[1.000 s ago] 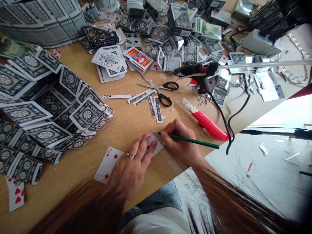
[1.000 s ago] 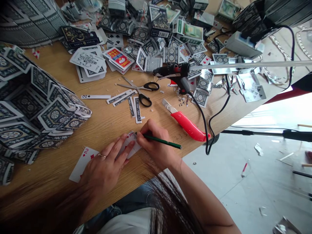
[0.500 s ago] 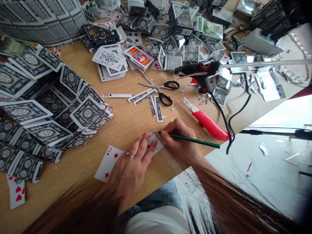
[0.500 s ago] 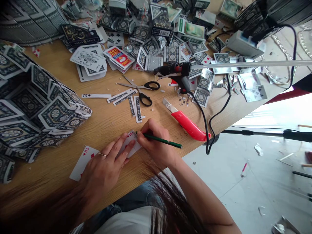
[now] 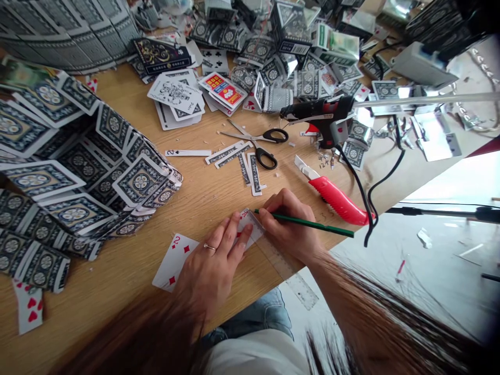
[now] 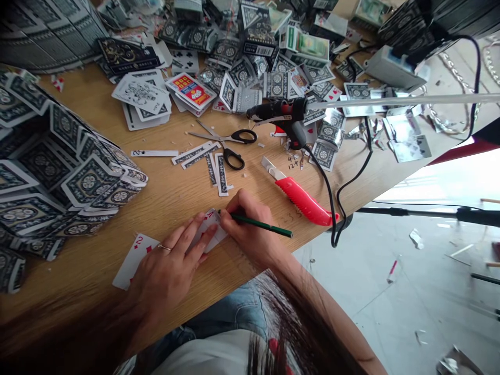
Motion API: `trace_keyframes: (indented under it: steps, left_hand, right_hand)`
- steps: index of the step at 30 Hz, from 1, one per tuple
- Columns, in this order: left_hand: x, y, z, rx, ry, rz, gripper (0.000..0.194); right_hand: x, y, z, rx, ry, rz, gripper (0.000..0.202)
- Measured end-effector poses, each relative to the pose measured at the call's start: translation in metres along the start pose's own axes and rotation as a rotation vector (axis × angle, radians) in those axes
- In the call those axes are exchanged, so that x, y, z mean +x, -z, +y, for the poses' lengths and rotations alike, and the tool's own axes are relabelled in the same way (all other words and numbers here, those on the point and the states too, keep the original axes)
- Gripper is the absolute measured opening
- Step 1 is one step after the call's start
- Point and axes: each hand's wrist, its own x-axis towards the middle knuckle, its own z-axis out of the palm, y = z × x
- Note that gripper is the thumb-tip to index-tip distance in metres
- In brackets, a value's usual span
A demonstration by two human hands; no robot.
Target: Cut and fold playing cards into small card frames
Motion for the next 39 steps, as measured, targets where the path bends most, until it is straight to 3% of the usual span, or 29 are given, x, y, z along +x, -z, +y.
trace_keyframes:
  steps: [8,15,20,39]
  left_hand:
    - [0.0012,0.0005,-0.0016,0.002,-0.006,-0.011,0.041]
    - [-0.0007,-0.0035,-0.0007,-0.001,-0.007,0.033,0.04]
    - [-0.0019,-0.0031,-0.0019,0.012,-0.018,-0.006,0.042]
    - [-0.0016,-0.0045,-0.0011,0.027,-0.031,0.036,0.042]
  right_hand:
    - [0.0005,0.0006,0.003,-0.02,0.05,-0.001,0.021]
    - [0.0006,0.0005,0.0014,0.008,0.007,0.003,0.022]
    - [0.0016,0.0001,-0.0003,0.017,-0.033,0.008,0.022]
    - [0.0004,0.0005,0.0013,-0.045,-0.006,0.001,0.02]
